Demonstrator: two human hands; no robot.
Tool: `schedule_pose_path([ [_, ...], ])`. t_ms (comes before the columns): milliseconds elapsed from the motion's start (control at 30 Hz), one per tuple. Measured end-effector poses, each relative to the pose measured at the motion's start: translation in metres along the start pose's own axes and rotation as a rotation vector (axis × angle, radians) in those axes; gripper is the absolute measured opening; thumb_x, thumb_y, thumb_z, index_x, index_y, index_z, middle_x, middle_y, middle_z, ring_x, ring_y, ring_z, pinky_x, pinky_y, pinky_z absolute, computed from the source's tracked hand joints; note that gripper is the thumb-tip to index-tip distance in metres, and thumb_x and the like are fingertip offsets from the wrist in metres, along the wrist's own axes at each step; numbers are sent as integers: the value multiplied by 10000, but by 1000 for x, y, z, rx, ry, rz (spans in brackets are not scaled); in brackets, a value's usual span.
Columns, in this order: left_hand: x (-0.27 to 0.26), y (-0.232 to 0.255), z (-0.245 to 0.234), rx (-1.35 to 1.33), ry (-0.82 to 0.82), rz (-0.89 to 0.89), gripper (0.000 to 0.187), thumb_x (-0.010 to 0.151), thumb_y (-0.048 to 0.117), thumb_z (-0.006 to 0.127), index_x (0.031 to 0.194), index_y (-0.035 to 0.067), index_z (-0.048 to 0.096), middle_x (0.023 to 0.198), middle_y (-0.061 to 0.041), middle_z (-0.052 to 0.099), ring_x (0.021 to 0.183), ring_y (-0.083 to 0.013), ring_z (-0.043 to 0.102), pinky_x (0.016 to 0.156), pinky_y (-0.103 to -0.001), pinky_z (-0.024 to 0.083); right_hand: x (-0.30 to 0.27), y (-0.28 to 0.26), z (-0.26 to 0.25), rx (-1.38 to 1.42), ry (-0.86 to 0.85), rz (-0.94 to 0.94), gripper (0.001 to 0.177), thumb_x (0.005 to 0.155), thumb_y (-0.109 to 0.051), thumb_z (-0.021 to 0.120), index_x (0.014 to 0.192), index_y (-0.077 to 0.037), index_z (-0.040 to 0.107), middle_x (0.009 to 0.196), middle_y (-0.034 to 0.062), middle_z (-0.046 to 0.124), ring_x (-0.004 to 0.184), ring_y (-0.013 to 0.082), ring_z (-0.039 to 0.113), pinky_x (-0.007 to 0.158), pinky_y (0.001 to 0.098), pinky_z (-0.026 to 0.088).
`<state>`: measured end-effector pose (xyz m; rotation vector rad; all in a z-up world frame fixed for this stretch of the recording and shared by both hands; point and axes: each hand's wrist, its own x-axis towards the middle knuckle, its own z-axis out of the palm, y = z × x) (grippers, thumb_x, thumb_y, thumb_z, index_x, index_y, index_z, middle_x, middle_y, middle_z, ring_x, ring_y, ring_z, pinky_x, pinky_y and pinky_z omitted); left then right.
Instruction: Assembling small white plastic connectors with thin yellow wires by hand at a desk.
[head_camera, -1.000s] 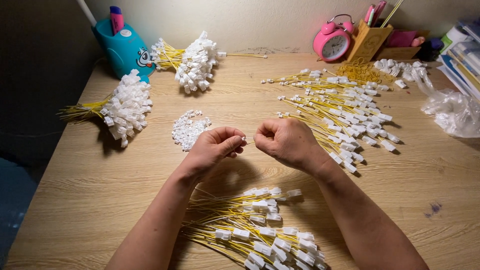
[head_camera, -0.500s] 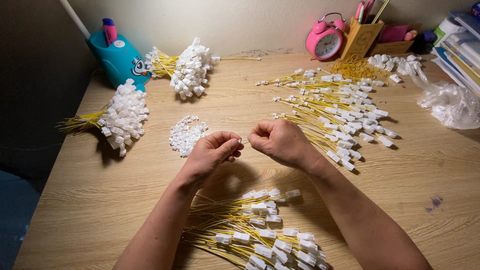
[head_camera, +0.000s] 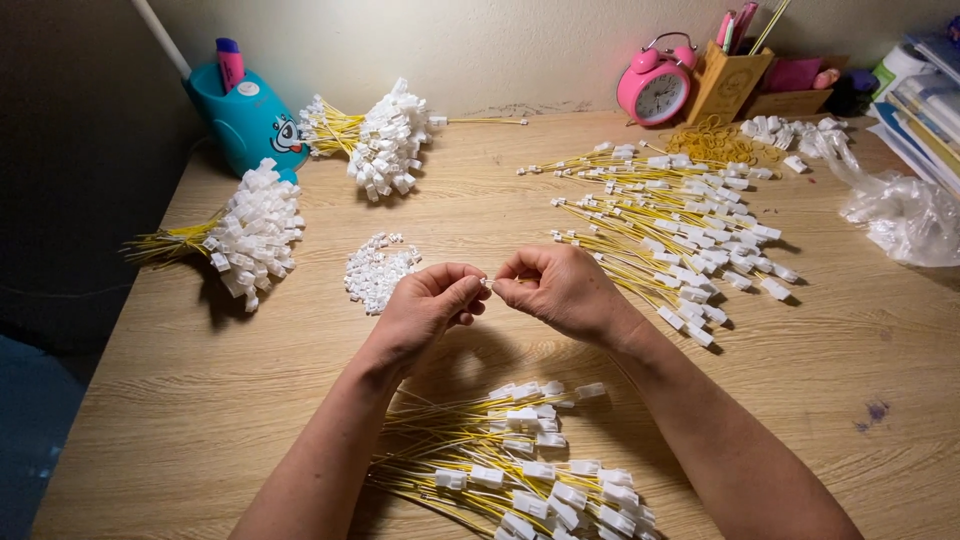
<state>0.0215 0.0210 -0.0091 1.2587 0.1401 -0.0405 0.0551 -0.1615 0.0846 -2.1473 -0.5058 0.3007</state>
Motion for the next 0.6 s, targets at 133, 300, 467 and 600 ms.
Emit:
schedule_pose_path([
  [133, -3, 2, 3, 1, 9, -3, 198, 908, 147, 678, 1051, 10, 668, 857, -133, 702, 740, -149, 662, 636, -199, 558, 4, 7, 3, 52, 14, -22, 68, 745, -197, 710, 770, -138, 734, 511, -64, 479, 566, 67, 494, 581, 220, 447],
  [300, -4, 2, 7, -1, 8, 18, 188, 913, 141, 669, 1047, 8, 666, 877, -139, 712, 746, -161, 676, 641, -218, 564, 5, 11, 8, 46, 67, -76, 62, 757, -201, 728, 750, -140, 736, 495, -25, 525, 568, 57, 523, 586, 219, 471],
  [467, -4, -1, 8, 31, -4, 18, 170, 921, 136, 657, 1035, 10, 660, 868, -127, 705, 741, -162, 672, 646, -226, 563, 8, 15, 8, 29, 57, -106, 56, 763, -204, 733, 752, -150, 732, 501, -19, 529, 570, 70, 513, 586, 237, 476],
  [600, -2, -4, 8, 28, -3, 4, 159, 928, 133, 647, 1032, 13, 652, 860, -112, 701, 726, -149, 669, 638, -218, 557, 11, 22, 10, 37, 39, -110, 50, 765, -191, 730, 765, -141, 732, 509, 3, 548, 567, 82, 518, 574, 248, 476],
])
